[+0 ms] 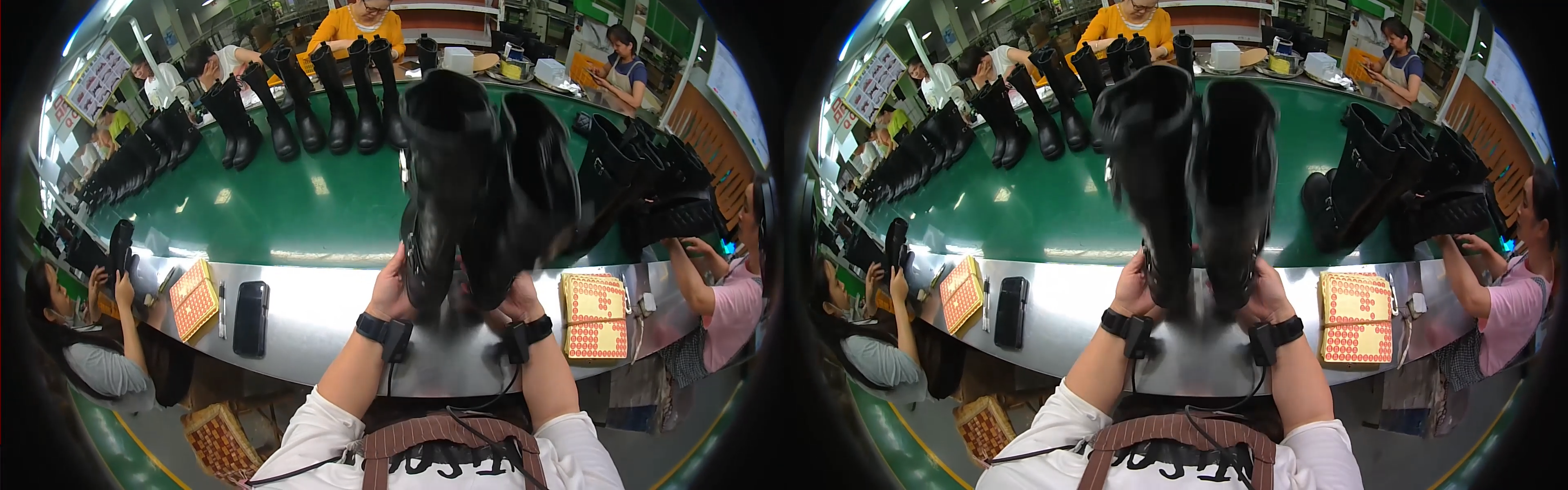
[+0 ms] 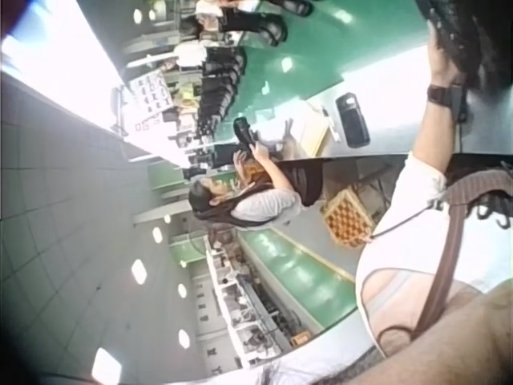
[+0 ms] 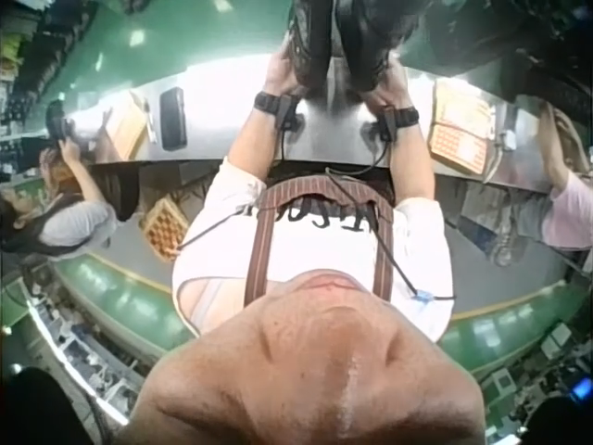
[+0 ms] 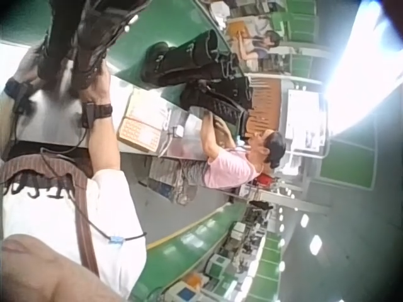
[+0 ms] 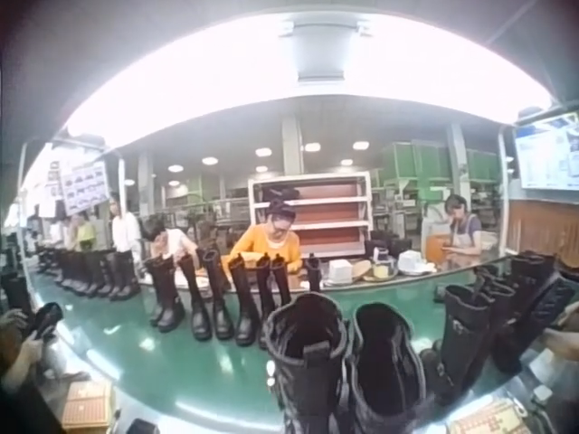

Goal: Inspecting and checking zippers and buckles on pairs of black boots at a factory station.

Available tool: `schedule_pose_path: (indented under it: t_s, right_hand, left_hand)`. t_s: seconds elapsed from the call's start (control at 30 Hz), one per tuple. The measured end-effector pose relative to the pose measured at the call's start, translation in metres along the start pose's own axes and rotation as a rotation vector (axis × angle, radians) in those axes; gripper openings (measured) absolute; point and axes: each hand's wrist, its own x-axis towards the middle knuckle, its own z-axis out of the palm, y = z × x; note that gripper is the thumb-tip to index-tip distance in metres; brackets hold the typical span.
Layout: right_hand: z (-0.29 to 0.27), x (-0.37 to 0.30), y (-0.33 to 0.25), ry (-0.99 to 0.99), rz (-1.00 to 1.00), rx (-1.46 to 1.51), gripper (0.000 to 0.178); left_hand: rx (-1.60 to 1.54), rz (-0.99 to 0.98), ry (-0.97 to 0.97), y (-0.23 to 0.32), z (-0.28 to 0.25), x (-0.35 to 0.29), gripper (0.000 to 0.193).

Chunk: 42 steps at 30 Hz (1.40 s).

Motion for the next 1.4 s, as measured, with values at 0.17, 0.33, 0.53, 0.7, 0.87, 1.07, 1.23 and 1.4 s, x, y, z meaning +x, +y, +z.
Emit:
schedule_pose_path:
  t_s: [0.17, 0.33, 0.53, 0.7, 0.87, 1.07, 1.23, 1.4]
  right_hand:
    - [0.004, -0.006, 0.003, -0.015, -0.166, 0.141, 0.043]
    - [-0.012, -0.002, 0.003, 0.063, -0.269, -0.005, 0.046]
    - [0.011, 0.001, 0.002, 0.203, -0.35, -0.015, 0.037]
    - [0.003, -0.002, 0.001, 0.233, -0.391, -0.112, 0.035]
    - [0.007, -0.003, 0.004, 0.222, -0.402, -0.123, 0.035]
    - [0.005, 0.0, 0.001, 0.228, -0.405, -0.158, 0.031]
    - [0.011, 0.003, 0.001, 0.303, -0.409, -0.101, 0.027]
    - [-0.002, 0.006, 0.0, 0.274, -0.405, -0.101, 0.028]
  left_hand:
    - [0.098, 0.167, 0.064, -0.001, -0.002, 0.001, 0.058]
    - [0.073, 0.217, 0.149, -0.004, -0.005, 0.006, 0.056]
    - [0.129, 0.262, 0.268, -0.001, -0.01, 0.007, 0.056]
    - [0.159, 0.254, 0.29, -0.007, -0.01, 0.007, 0.056]
    - [0.246, 0.284, 0.316, -0.007, -0.015, 0.006, 0.056]
    - [0.234, 0.285, 0.338, -0.006, -0.014, 0.01, 0.057]
    - [0.24, 0.292, 0.364, -0.005, -0.019, 0.011, 0.058]
    - [0.26, 0.308, 0.373, -0.004, -0.018, 0.013, 0.057]
